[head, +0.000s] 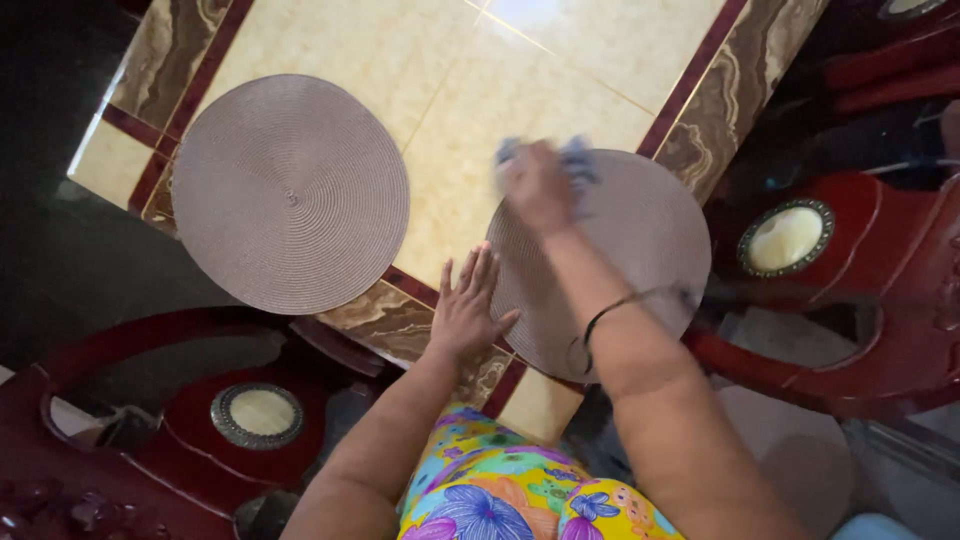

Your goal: The recorder wipes down circular table placemats with a cloth.

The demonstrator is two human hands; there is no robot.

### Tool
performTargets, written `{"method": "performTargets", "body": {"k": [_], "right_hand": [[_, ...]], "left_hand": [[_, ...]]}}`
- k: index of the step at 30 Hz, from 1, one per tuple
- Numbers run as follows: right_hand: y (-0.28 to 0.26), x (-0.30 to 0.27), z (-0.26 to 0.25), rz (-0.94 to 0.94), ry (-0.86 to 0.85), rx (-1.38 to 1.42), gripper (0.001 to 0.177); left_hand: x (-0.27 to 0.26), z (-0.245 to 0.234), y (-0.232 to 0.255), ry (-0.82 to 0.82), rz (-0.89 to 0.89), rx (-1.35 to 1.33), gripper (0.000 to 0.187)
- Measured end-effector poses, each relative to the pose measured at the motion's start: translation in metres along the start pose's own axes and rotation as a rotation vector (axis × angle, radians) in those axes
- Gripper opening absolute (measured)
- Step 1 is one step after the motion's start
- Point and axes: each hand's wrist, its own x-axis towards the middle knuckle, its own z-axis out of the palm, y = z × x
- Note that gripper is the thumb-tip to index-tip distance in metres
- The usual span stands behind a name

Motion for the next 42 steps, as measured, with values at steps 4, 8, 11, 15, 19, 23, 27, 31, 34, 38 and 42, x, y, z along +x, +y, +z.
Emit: {"method": "performTargets", "body": {"k": [4,8,11,15,19,23,27,31,34,38,42], "right_hand": [[-0.059,-0.020,0.021,-0.180,-0.402,0.120,0.022],[0.046,-0.020,0.051,-0.296,-0.059,-0.201,0.025],[0.079,-0.001,-0.008,0.043,0.030,-0.427,0.027],[0.112,-0.028,-0.034,0.061,0.255,-0.808,0.043],[0.037,-0.065,-0.031,0.166,0.084,-0.587,0.029],[-0.017,-0.103,-0.031,-0.006,-0.063,-0.244,0.025],[-0.032,-0.118,-0.047,0.043,-0.223,0.118,0.032],[-0.013,-0.127,-0.076,0.323,-0.217,0.517,0.027],[0.000,-0.131,-0.098,0.502,-0.032,0.595,0.029],[0.022,-0.150,-0.097,0.475,0.119,0.128,0.031],[0.014,-0.168,-0.084,0.221,0.059,-0.168,0.035]], "left_hand": [[0.003,-0.018,0.007,-0.171,-0.046,0.016,0.101],[-0.002,-0.003,0.004,-0.143,-0.049,-0.022,0.099],[-0.001,-0.002,0.001,0.000,0.006,0.016,0.100],[-0.004,0.000,0.005,-0.054,-0.008,0.040,0.103],[-0.001,0.005,-0.001,0.038,0.036,0.035,0.100],[-0.001,0.001,0.004,-0.029,0.022,0.068,0.102],[-0.003,-0.008,0.008,-0.122,-0.040,0.110,0.095],[-0.008,0.005,0.004,0.069,0.016,-0.027,0.103],[-0.009,0.012,0.004,0.127,0.053,0.027,0.100],[-0.029,0.022,0.015,0.122,-0.005,0.028,0.096],[-0.066,-0.006,0.042,0.041,0.020,0.066,0.083]]}}
